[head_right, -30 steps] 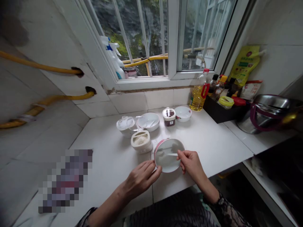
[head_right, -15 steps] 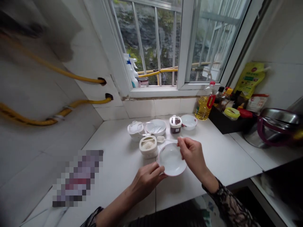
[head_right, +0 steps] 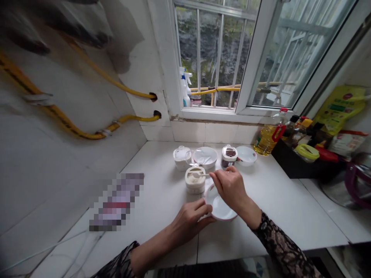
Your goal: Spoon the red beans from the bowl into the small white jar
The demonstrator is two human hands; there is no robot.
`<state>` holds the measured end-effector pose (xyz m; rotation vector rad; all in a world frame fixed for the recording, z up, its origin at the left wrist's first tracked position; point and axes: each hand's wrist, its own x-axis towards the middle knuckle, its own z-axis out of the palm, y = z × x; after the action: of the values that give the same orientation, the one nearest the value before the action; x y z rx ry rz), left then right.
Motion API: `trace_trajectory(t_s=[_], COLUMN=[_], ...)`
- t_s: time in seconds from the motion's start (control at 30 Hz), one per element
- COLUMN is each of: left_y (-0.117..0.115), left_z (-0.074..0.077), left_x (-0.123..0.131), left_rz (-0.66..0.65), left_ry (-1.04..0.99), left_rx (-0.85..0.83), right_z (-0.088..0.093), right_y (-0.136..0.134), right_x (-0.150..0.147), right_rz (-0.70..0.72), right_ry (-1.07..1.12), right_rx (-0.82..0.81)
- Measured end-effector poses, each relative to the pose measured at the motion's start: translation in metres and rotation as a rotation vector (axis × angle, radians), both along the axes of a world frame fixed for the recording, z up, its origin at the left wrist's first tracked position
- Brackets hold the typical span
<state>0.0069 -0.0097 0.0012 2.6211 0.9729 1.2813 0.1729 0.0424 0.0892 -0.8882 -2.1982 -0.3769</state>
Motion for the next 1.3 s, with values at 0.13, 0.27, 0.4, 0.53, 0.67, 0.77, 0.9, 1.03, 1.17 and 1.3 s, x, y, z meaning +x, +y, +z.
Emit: trace_trajectory(t_s=[0.13, 0.27, 0.4, 0.53, 0.67, 0.77, 0.9, 1.03, 1.17, 1.3], left_y=[0.000, -0.001, -0.001, 0.000, 0.000, 0.000, 0.002, 0.005, 0.006, 0.006], left_z=[-0.002, -0.002, -0.004, -0.004, -0.005, -0.007, -0.009, -0.008, -0.004, 0.002], left_x=[0.000, 0.001, 0.001, 0.000, -0.001, -0.001, -0.001, -0.002, -0.004, -0.006], left_rz=[-0.007, -0.028, -0.027, -0.034, -0.037, -0.035, -0.026, -0.033, -0.050, -0.058], left_ry=[0.003, -0.007, 0.009, 0.010, 0.030, 0.062, 0.085, 0.092, 0.103, 0.118], left_rx=[-0.032, -0.055, -0.082, -0.095, -0.097, -0.087, -0.069, -0.084, -0.071, -0.046], right_z=[0.001, -0.003, -0.011, -0.013, -0.009, -0.006, -0.003, -0.001, 0.001, 0.000], right_y=[0.004, 0.003, 0.003, 0.007, 0.016, 0.023, 0.027, 0.026, 0.025, 0.023], right_x=[0.018, 0.029, 0.025, 0.014, 0.007, 0.004, 0.001, 0.000, -0.001, -0.002], right_rz=[0.021, -0.024, -0.001, 0.045, 0.058, 0.066, 0.117, 0.177, 0.149, 0.143], right_ry=[0.079, 0.127, 0.058, 0.060, 0.063, 0.050, 0.059, -0.019, -0.051, -0.099], right_rx=[-0.123, -0.134, -0.099, -0.103, -0.090, -0.078, 0.008, 0.070, 0.146, 0.183])
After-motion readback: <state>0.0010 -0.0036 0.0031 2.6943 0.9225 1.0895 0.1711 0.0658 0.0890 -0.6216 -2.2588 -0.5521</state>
